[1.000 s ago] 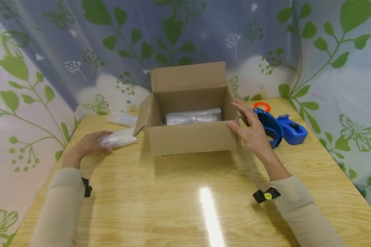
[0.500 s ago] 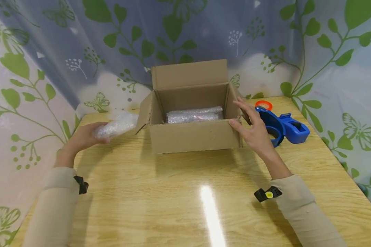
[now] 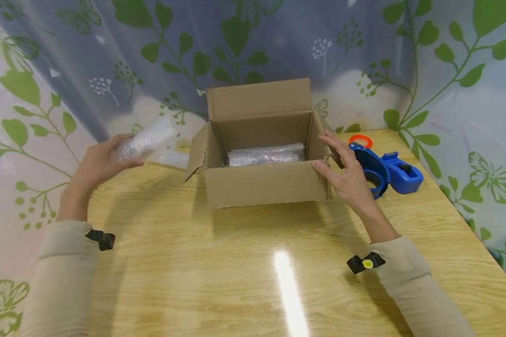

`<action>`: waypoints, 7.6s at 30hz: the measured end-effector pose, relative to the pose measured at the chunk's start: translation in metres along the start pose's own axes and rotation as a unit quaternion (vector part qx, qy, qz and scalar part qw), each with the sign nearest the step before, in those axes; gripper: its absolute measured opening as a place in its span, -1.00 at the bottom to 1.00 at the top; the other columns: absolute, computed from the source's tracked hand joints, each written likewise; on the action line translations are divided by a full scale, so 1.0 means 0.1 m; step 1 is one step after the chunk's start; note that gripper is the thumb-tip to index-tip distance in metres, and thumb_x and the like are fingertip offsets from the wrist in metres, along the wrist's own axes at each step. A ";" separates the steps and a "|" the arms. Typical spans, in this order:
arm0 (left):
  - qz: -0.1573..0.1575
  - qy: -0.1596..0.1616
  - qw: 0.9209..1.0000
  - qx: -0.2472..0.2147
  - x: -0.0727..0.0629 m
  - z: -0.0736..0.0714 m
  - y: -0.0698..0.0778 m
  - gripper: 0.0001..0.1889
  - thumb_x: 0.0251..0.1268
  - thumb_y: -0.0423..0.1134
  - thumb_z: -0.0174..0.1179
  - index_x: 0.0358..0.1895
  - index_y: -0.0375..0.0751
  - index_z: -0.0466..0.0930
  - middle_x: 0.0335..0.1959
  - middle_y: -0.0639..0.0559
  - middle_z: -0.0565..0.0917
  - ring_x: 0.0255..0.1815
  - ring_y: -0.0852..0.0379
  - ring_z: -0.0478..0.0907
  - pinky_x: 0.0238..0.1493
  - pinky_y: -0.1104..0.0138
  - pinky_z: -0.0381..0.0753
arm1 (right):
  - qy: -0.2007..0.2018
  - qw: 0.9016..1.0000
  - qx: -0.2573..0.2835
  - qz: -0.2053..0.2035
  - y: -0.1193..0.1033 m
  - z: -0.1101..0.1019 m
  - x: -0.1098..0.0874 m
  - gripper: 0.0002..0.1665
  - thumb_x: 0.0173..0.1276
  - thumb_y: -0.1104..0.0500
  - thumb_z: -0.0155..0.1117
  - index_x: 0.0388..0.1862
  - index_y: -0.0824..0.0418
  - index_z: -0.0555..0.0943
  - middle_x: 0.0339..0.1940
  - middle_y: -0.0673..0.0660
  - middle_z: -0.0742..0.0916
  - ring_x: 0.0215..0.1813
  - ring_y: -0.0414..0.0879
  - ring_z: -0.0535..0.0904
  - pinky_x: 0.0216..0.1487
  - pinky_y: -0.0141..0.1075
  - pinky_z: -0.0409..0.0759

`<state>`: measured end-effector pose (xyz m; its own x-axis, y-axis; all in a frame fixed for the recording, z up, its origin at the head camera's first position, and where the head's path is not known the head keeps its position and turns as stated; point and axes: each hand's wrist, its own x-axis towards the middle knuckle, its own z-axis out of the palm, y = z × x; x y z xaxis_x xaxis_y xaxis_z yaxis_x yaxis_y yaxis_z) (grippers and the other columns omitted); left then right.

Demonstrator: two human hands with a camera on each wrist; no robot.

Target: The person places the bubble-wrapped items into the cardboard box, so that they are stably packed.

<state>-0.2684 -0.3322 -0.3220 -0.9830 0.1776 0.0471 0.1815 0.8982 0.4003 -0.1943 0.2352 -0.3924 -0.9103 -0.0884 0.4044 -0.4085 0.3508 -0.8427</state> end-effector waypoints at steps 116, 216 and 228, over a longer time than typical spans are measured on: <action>0.218 -0.019 0.974 0.051 0.82 1.16 2.32 -0.39 0.39 0.05 0.38 0.46 0.07 0.51 0.41 -0.03 0.56 0.47 -0.13 0.38 0.41 -0.19 0.30 | 0.002 1.000 -0.008 0.000 -0.01 0.02 -0.01 -0.28 0.53 0.17 0.34 0.60 -0.09 0.38 0.69 -0.13 0.25 0.70 -0.04 0.06 0.62 0.15 0.15; -0.030 -0.057 0.998 -0.025 0.42 1.42 -0.12 -0.19 0.42 0.03 0.33 0.58 -0.29 0.24 0.45 -0.54 0.32 0.42 -0.51 0.29 0.42 -0.38 0.22 | 0.003 1.000 -0.007 -0.010 0.02 0.01 -0.03 -0.26 0.51 0.19 0.35 0.61 -0.06 0.38 0.70 -0.06 0.25 0.70 0.01 0.04 0.63 0.15 0.11; 0.011 0.032 0.999 -0.023 0.35 1.13 -0.09 -0.30 0.35 -0.12 0.42 0.46 -0.37 0.42 0.38 -0.49 0.46 0.36 -0.50 0.39 0.38 -0.34 0.32 | 0.005 1.000 -0.011 -0.021 -0.01 -0.01 0.00 -0.29 0.52 0.18 0.34 0.59 -0.03 0.40 0.69 -0.08 0.26 0.71 -0.01 0.02 0.62 0.22 0.05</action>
<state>-0.3016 -0.2884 -0.4275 -0.9788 0.1697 0.1150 0.2034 0.8743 0.4407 -0.1936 0.2359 -0.3917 -0.8921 -0.0946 0.4419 -0.4438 0.3684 -0.8169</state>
